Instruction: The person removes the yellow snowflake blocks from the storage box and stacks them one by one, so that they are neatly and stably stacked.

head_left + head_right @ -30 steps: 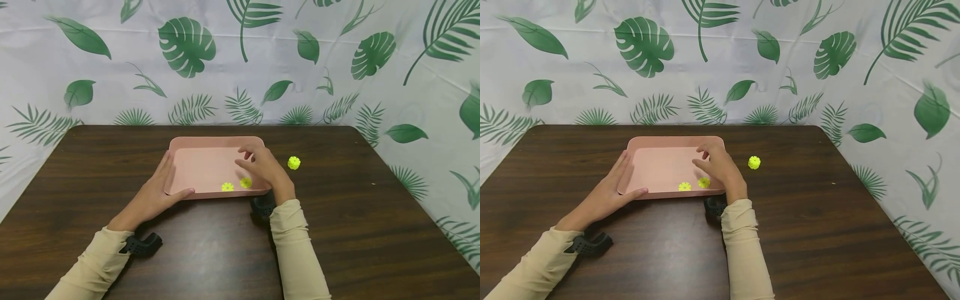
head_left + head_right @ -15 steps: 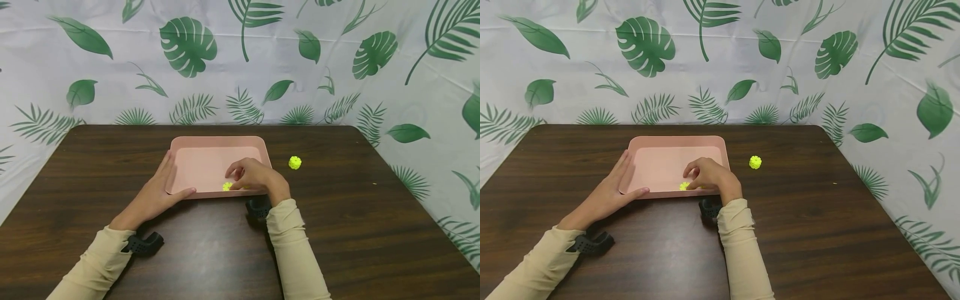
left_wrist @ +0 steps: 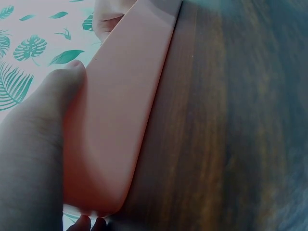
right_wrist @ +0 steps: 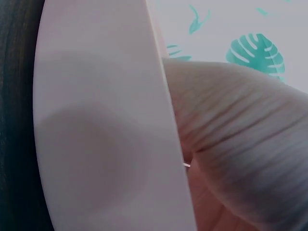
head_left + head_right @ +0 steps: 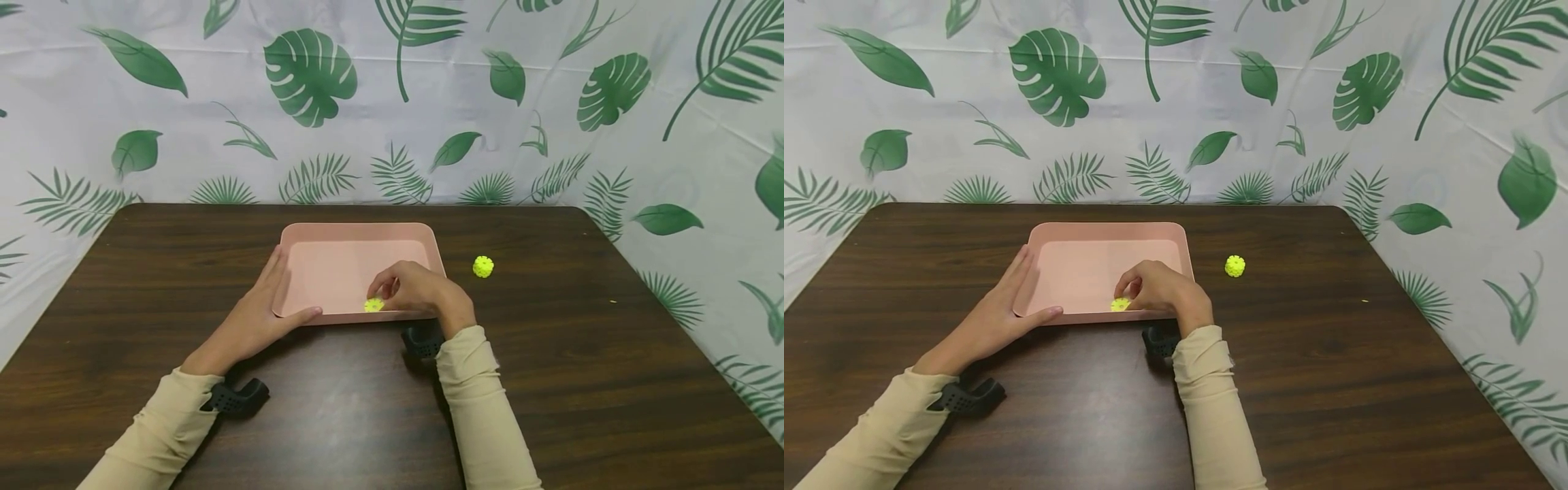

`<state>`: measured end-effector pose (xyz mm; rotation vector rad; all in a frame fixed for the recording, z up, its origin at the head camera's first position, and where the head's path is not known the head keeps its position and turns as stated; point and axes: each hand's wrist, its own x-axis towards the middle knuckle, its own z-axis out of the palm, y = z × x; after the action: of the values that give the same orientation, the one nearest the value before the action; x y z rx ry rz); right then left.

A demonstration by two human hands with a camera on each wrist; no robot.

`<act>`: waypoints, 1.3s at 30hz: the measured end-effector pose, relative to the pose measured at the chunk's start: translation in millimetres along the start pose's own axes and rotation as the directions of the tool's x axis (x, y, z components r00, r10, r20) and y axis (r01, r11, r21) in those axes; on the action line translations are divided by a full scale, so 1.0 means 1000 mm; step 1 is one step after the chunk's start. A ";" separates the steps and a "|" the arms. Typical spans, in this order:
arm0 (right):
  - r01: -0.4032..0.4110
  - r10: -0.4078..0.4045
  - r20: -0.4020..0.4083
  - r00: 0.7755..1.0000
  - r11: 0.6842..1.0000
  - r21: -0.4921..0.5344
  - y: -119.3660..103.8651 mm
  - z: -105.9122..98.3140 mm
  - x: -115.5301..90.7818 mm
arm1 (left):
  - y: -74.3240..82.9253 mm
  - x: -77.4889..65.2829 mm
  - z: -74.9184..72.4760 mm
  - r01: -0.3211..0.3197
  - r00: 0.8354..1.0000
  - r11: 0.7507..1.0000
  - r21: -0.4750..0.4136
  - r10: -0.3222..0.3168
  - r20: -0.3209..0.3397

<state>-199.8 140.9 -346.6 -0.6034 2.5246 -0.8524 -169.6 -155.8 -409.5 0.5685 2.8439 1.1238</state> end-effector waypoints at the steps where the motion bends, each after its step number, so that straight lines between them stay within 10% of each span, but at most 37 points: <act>1: 0.000 0.000 -0.002 1.000 1.000 0.003 0.000 0.000 0.000 | 0.000 0.000 0.000 0.000 1.000 1.000 -0.001 0.000 -0.001; 39: -0.022 0.024 -0.124 0.992 1.000 0.020 0.003 0.006 0.009 | -0.001 0.000 0.000 0.003 1.000 1.000 -0.008 -0.003 0.002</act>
<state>-205.1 135.5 -354.8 -0.5293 2.6260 -0.9306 -169.8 -156.3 -409.9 0.5642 2.8360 1.1335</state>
